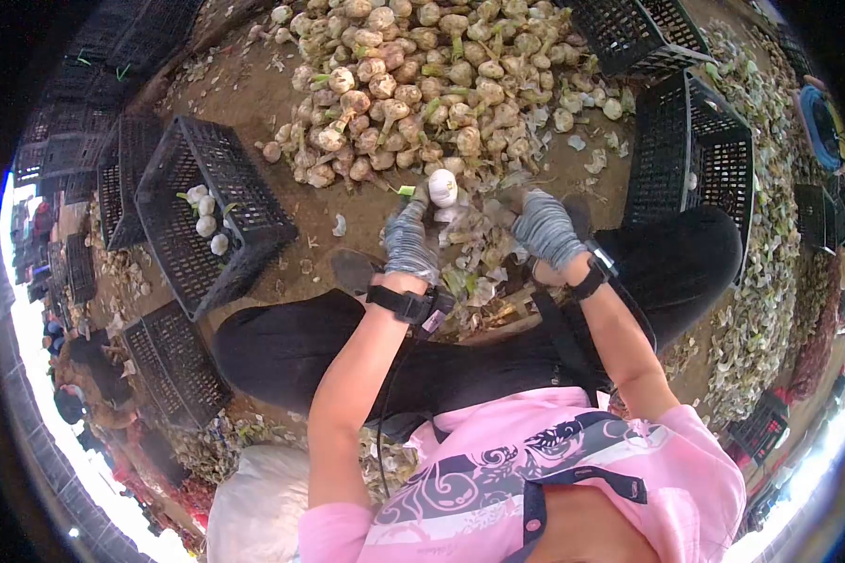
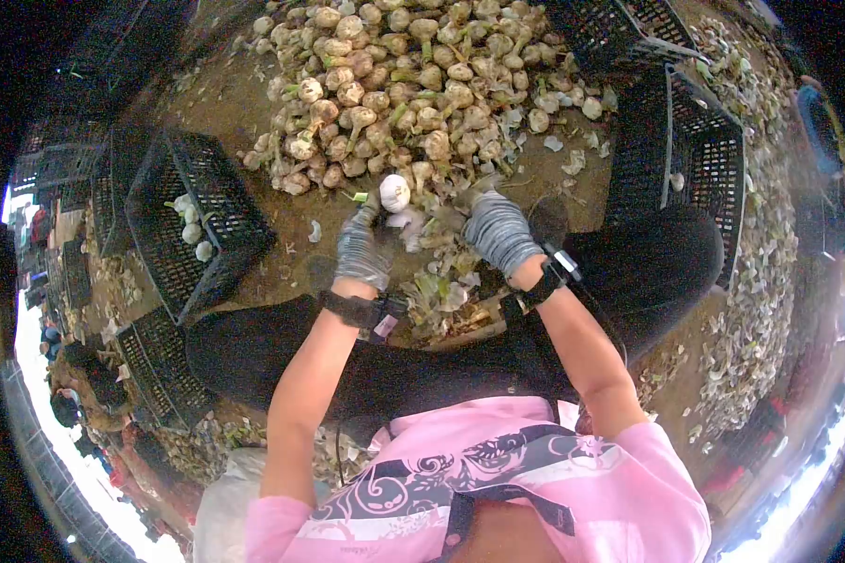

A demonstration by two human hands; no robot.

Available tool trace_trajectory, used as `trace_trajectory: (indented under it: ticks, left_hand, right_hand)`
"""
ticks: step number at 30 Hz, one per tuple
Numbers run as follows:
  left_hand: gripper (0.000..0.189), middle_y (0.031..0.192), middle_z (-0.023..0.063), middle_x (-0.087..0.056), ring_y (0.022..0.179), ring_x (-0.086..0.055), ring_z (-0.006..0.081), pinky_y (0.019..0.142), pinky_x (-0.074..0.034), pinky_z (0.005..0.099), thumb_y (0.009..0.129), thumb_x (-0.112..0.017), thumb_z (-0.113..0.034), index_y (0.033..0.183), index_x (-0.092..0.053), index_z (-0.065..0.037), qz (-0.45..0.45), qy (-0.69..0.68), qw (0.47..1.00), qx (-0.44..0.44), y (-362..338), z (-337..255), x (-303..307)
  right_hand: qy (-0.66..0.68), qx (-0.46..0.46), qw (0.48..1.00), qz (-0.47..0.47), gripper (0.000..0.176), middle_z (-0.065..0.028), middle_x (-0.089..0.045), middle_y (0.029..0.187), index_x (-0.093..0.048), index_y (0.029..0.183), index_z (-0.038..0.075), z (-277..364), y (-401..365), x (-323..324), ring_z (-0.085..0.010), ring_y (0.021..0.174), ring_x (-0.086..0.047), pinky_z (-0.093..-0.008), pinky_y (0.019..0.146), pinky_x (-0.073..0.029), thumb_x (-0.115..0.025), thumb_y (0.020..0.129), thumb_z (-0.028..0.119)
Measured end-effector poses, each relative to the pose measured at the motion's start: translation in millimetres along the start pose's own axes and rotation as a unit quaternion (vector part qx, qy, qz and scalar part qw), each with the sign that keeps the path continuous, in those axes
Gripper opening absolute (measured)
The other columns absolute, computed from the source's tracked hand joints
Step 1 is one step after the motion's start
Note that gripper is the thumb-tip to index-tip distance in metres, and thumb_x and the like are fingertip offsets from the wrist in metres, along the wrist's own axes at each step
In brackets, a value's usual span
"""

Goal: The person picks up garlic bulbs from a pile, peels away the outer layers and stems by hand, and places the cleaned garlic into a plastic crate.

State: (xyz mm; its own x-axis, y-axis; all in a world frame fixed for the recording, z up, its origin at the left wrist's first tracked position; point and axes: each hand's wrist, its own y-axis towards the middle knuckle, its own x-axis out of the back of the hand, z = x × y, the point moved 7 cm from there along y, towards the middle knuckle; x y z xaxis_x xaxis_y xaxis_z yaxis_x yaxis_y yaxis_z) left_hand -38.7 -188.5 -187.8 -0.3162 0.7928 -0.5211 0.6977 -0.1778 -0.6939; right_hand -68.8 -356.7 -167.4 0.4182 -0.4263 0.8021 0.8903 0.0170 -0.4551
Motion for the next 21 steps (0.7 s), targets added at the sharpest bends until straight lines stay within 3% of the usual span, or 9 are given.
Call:
trace_trajectory:
  ticks: [3,6,9,11,13,15,18,19,21]
  left_hand:
    - [0.02,0.086,0.008,-0.06,0.072,-0.059,0.0147,0.061,-0.051,0.0266,0.085,-0.054,-0.016,0.098,-0.055,-0.001,-0.035,0.08,0.995,-0.04,-13.5,-2.1,-4.4]
    - [0.014,0.08,0.0036,-0.059,0.067,-0.057,0.0112,0.058,-0.049,0.0242,0.083,-0.057,-0.013,0.093,-0.057,-0.003,-0.018,0.148,0.987,-0.065,-18.0,-0.6,-9.4]
    - [0.013,0.082,0.0036,-0.058,0.066,-0.056,0.0123,0.058,-0.049,0.025,0.083,-0.057,-0.012,0.093,-0.057,-0.002,-0.025,0.138,0.987,-0.083,-17.1,1.4,-8.4]
    - [0.013,0.083,0.0039,-0.059,0.067,-0.057,0.0134,0.059,-0.049,0.0256,0.083,-0.056,-0.011,0.093,-0.057,-0.002,-0.002,0.081,0.993,-0.082,-10.8,4.7,-5.9]
    - [0.016,0.086,0.006,-0.061,0.073,-0.059,0.0154,0.06,-0.049,0.0271,0.084,-0.056,-0.013,0.095,-0.057,-0.002,0.004,0.093,0.993,-0.075,-14.0,3.7,-11.6]
    - [0.019,0.09,0.0058,-0.061,0.075,-0.059,0.0149,0.062,-0.049,0.0264,0.083,-0.057,-0.016,0.097,-0.057,-0.003,0.013,0.302,0.952,-0.045,-16.3,9.8,-17.0]
    - [0.025,0.092,0.0064,-0.061,0.074,-0.06,0.0141,0.06,-0.049,0.0256,0.082,-0.058,-0.018,0.104,-0.057,-0.005,0.097,0.319,0.943,-0.008,-19.6,33.5,-21.1]
    - [0.026,0.092,0.0067,-0.061,0.075,-0.06,0.0135,0.06,-0.049,0.0258,0.083,-0.058,-0.018,0.105,-0.057,-0.005,0.09,0.319,0.943,0.006,-21.8,37.6,-20.8]
    - [0.032,0.091,0.0074,-0.061,0.073,-0.058,0.0143,0.061,-0.048,0.0272,0.082,-0.057,-0.015,0.111,-0.053,-0.003,0.071,0.358,0.93,0.034,-9.7,48.8,-0.9]
  right_hand:
    - [0.265,0.012,0.952,-0.15,0.028,-0.0111,-0.058,0.087,-0.052,0.098,0.004,16.4,-17.8,22.1,-0.0232,0.079,-0.059,-0.0318,0.067,-0.047,-0.065,0.074,0.011]
    - [0.318,0.164,0.9,-0.249,0.021,-0.0088,-0.06,0.082,-0.054,0.093,0.005,47.5,-29.0,47.0,-0.0159,0.073,-0.056,-0.029,0.066,-0.046,-0.064,0.074,0.008]
    - [0.336,0.056,0.881,-0.328,0.014,-0.0088,-0.06,0.081,-0.055,0.089,0.004,1.5,-12.8,49.3,-0.0131,0.072,-0.054,-0.026,0.066,-0.045,-0.061,0.076,0.006]
    - [0.323,-0.013,0.897,-0.303,0.015,-0.0086,-0.061,0.085,-0.058,0.091,0.003,-32.1,4.4,34.3,-0.0131,0.074,-0.054,-0.0246,0.066,-0.045,-0.059,0.076,0.006]
    - [0.492,0.026,0.846,-0.206,0.025,-0.0105,-0.059,0.095,-0.056,0.102,0.002,-36.2,12.8,19.2,-0.0174,0.088,-0.056,-0.0291,0.078,-0.044,-0.058,0.079,0.013]
    - [0.513,0.058,0.838,-0.177,0.033,-0.0098,-0.057,0.101,-0.051,0.111,0.002,-29.8,4.0,5.3,-0.0168,0.091,-0.053,-0.0281,0.082,-0.043,-0.055,0.081,0.015]
    - [0.493,0.184,0.846,-0.088,0.041,-0.0107,-0.055,0.105,-0.047,0.116,0.002,-11.5,-8.1,1.6,-0.0185,0.093,-0.053,-0.0284,0.084,-0.043,-0.058,0.079,0.016]
    - [0.695,0.053,0.709,-0.102,0.037,-0.0113,-0.055,0.098,-0.049,0.108,0.001,-36.8,-4.7,6.3,-0.0198,0.087,-0.053,-0.0295,0.079,-0.044,-0.059,0.077,0.017]
    - [0.927,-0.208,0.291,-0.109,0.029,-0.0125,-0.055,0.084,-0.053,0.094,0.001,-75.4,-9.3,-3.4,-0.0224,0.076,-0.054,-0.0317,0.07,-0.048,-0.061,0.072,0.018]
